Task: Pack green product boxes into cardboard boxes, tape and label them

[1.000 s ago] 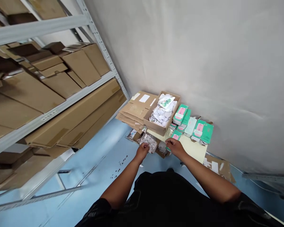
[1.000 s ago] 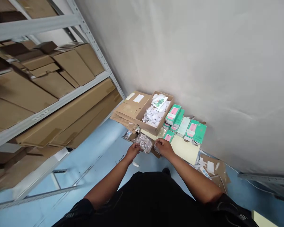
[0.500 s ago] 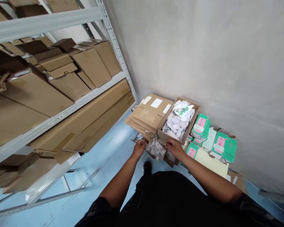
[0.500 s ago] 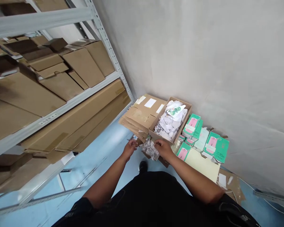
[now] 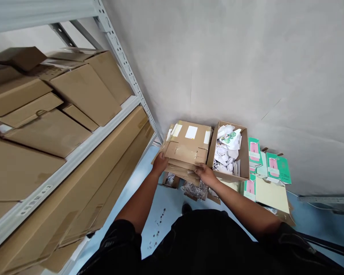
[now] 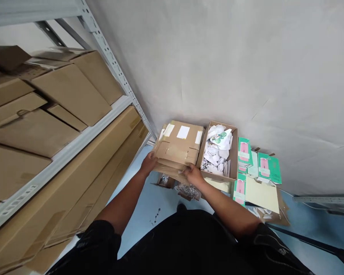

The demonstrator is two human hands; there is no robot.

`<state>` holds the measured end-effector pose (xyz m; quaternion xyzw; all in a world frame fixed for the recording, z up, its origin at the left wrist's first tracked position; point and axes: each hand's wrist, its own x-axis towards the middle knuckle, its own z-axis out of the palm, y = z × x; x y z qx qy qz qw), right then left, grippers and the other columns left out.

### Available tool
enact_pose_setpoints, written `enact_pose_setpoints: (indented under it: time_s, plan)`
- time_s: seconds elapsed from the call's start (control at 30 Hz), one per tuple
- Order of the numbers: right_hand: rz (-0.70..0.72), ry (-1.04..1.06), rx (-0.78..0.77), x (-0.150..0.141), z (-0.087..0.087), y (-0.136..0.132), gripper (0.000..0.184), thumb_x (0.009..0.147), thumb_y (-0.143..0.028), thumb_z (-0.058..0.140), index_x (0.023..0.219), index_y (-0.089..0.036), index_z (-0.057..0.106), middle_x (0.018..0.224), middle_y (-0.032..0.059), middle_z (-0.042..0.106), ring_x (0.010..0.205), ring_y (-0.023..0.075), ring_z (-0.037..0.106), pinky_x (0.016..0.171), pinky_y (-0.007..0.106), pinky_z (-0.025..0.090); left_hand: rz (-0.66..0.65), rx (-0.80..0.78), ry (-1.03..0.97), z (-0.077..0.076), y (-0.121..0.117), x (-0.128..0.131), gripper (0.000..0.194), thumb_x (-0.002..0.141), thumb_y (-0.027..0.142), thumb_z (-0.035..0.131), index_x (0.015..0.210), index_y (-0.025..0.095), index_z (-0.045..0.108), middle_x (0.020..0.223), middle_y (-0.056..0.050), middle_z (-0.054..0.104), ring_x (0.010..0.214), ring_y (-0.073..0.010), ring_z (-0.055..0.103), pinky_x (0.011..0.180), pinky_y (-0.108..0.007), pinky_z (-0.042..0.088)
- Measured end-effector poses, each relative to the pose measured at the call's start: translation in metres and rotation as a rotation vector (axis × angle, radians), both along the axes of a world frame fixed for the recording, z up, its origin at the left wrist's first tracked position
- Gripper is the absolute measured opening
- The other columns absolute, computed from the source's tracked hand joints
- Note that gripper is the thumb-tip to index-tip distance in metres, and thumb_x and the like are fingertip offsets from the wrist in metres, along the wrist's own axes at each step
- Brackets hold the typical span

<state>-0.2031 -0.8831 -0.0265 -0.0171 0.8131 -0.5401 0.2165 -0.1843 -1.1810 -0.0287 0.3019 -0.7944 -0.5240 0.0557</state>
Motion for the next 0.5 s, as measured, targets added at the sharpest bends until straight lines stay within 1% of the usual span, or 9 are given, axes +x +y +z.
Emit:
enact_pose_setpoints:
  time_s: [0.03,0.1,0.17,0.23,0.37,0.5]
  plan:
    - [-0.023,-0.007,0.054,-0.005,0.000,-0.006,0.045,0.076,-0.038,0.072,0.118,-0.021,0.070,0.102,0.0073,0.075,0.098,0.0273,0.070,0.093,0.040,0.053,-0.040,-0.010,-0.017,-0.001,-0.005,-0.011,0.055,0.073,0.025,0.073,0.128,0.020,0.063,0.134,-0.013,0.069,0.126,-0.0302,0.063,0.104,-0.036,0.047]
    - [-0.071,-0.022,0.152,-0.014,0.000,-0.015,0.042,0.076,-0.039,0.072,0.114,-0.021,0.071,0.112,0.0112,0.074,0.105,0.0294,0.069,0.095,0.040,0.052,-0.109,-0.004,-0.061,-0.004,-0.010,-0.029,0.056,0.073,0.025,0.073,0.128,0.019,0.063,0.127,-0.013,0.072,0.121,-0.0304,0.066,0.098,-0.034,0.049]
    - [-0.124,-0.036,0.219,-0.021,0.001,-0.022,0.039,0.075,-0.041,0.073,0.108,-0.020,0.072,0.121,0.0136,0.072,0.115,0.0317,0.067,0.097,0.039,0.050,-0.152,0.016,-0.095,-0.008,-0.011,-0.043,0.053,0.071,0.026,0.075,0.122,0.017,0.066,0.117,-0.013,0.076,0.113,-0.0306,0.069,0.091,-0.033,0.051]
    - [-0.148,-0.061,0.246,-0.025,0.001,-0.026,0.035,0.073,-0.039,0.075,0.102,-0.020,0.072,0.124,0.0140,0.072,0.119,0.0327,0.065,0.098,0.038,0.050,-0.163,0.026,-0.112,-0.013,-0.013,-0.053,0.049,0.069,0.026,0.077,0.116,0.015,0.068,0.110,-0.014,0.077,0.108,-0.0309,0.070,0.085,-0.032,0.051]
    - [-0.148,-0.096,0.257,-0.026,0.000,-0.030,0.030,0.072,-0.037,0.075,0.097,-0.020,0.071,0.120,0.0128,0.073,0.112,0.0305,0.068,0.090,0.034,0.051,-0.171,0.037,-0.139,-0.018,-0.018,-0.065,0.043,0.067,0.027,0.078,0.108,0.015,0.069,0.105,-0.014,0.077,0.106,-0.0310,0.071,0.080,-0.030,0.051]
    - [-0.147,-0.086,0.254,-0.023,-0.001,-0.028,0.028,0.075,-0.037,0.072,0.096,-0.020,0.069,0.111,0.0105,0.074,0.105,0.0270,0.068,0.084,0.031,0.050,-0.177,0.081,-0.149,-0.016,-0.022,-0.073,0.041,0.066,0.028,0.081,0.104,0.016,0.070,0.099,-0.012,0.078,0.103,-0.0309,0.072,0.077,-0.030,0.053]
